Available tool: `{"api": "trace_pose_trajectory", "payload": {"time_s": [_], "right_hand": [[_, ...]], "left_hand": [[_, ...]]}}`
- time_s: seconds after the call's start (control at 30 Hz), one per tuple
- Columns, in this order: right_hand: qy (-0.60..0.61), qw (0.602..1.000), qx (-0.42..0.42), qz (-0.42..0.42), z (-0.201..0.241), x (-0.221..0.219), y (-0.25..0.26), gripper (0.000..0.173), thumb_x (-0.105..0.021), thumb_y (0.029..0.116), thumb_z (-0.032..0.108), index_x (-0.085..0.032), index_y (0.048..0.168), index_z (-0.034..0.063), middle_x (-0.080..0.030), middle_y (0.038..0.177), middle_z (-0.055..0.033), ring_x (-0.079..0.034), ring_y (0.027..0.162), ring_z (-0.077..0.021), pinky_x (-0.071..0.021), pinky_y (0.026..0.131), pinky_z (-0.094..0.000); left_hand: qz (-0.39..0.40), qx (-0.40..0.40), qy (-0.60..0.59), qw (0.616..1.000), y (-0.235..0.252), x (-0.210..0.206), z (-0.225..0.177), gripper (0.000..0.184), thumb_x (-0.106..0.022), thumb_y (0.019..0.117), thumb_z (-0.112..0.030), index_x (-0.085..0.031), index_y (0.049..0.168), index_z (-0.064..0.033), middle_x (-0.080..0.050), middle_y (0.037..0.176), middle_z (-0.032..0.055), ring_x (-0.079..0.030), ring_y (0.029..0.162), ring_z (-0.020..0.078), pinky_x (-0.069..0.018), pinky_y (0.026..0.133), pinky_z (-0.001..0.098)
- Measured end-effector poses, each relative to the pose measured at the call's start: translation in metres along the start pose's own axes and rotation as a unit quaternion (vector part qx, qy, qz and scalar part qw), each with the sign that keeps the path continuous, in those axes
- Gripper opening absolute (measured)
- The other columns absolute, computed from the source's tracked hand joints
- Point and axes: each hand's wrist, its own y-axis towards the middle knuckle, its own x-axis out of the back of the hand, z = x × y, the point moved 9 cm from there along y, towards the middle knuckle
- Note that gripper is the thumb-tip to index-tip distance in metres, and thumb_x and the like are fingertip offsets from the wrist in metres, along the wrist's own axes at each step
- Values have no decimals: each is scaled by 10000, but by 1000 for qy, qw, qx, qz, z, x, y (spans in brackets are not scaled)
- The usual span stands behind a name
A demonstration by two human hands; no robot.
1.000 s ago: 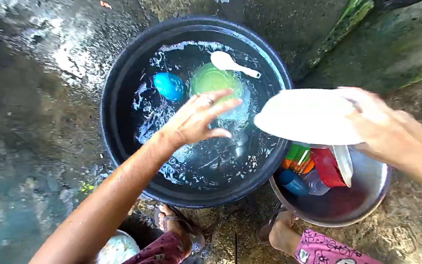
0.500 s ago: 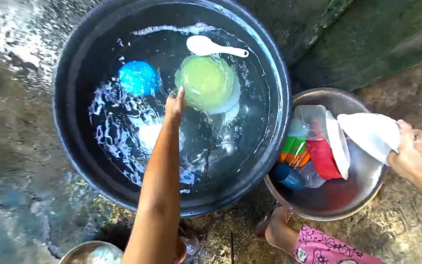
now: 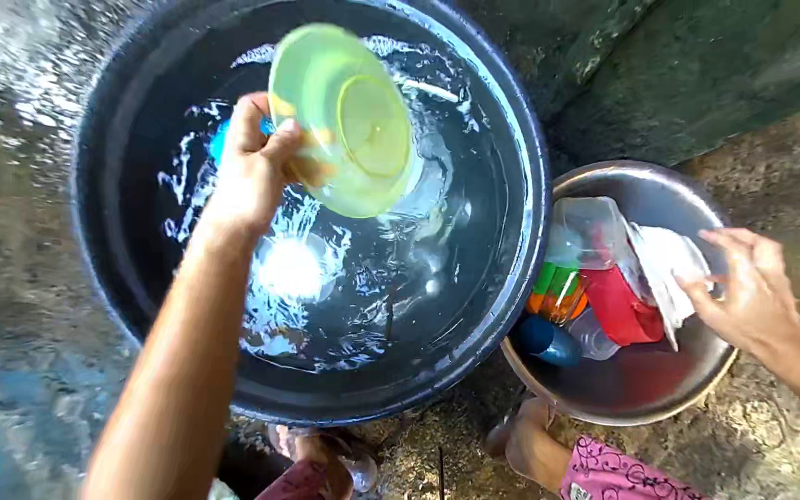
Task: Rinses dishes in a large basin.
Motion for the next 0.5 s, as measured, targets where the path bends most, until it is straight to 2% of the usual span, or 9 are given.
{"api": "trace_pose_trajectory", "payload": {"time_s": [0.07, 0.13, 0.17, 0.2, 0.23, 0.3, 0.37, 0.43, 0.5], "right_hand": [[80, 995, 54, -26, 72, 11, 11, 561, -494, 988, 289, -490, 1387, -105, -456, 1414, -366, -607, 1136, -462, -546, 874, -580], [170, 982, 79, 4, 132, 0, 35, 475, -450, 1039, 240, -483, 1382, -87, -521, 1359, -312, -651, 1072, -361, -573, 860, -513], [211, 974, 73, 30, 156, -15, 51, 474, -442, 1058, 270, -489, 1401, -53, -554, 1355, -277, -671, 1072, -332, -587, 842, -497], [238, 968, 57, 63, 179, -34, 68, 498, -444, 1074, 327, -479, 1428, -21, -564, 1360, -251, -681, 1079, -316, -600, 839, -495], [246, 963, 40, 98, 200, -55, 83, 542, -469, 1068, 373, -457, 1453, -9, -561, 1369, -253, -674, 1094, -333, -588, 857, -517], [216, 961, 15, 170, 236, -105, 105, 725, -571, 1025, 462, -386, 1513, -42, -487, 1450, -316, -594, 1230, -430, -496, 1014, -578], [196, 950, -29, 241, 258, -159, 115, 843, -652, 975, 506, -360, 1538, -50, -464, 1470, -348, -506, 1330, -489, -411, 1092, -626], [233, 931, -79, 269, 267, -205, 112, 839, -714, 959, 412, -318, 1571, -3, -512, 1427, -351, -514, 1320, -505, -408, 1084, -653], [288, 930, -84, 214, 273, -229, 107, 704, -715, 967, 238, -370, 1542, 24, -581, 1341, -344, -585, 1235, -498, -456, 1031, -646]], "left_hand": [[92, -117, 193, 970, -31, -9, -52, 351, -421, 1096, -183, -414, 1406, -18, -698, 1029, 11, -686, 841, 17, -590, 815, 254], [175, -207, 337, 902, -69, -37, -81, 303, -506, 1065, -116, -562, 1324, 33, -715, 939, 191, -711, 794, 314, -575, 757, 549], [210, -249, 385, 864, -88, -52, -80, 255, -540, 1041, -81, -631, 1264, 4, -715, 879, 221, -711, 741, 412, -556, 683, 630], [238, -289, 419, 827, -103, -65, -71, 231, -572, 1006, -45, -682, 1208, -51, -717, 846, 199, -712, 724, 423, -561, 653, 628], [267, -312, 438, 800, -115, -75, -54, 262, -622, 958, 15, -718, 1177, -91, -736, 884, 180, -727, 776, 415, -578, 707, 614], [315, -318, 450, 773, -127, -86, -7, 291, -677, 925, 27, -748, 1168, -117, -759, 1021, 178, -744, 926, 398, -580, 832, 587], [340, -295, 451, 771, -126, -87, 41, 200, -659, 996, -155, -757, 1162, -103, -757, 1050, 182, -732, 1001, 396, -566, 880, 576], [349, -209, 455, 792, -115, -86, 83, 370, -612, 1026, -396, -755, 1177, -90, -747, 1132, 178, -688, 1130, 397, -521, 984, 582], [326, -93, 437, 833, -99, -81, 113, 434, -568, 1056, -396, -732, 1190, -17, -712, 1201, 220, -621, 1236, 420, -448, 1094, 571]]}}
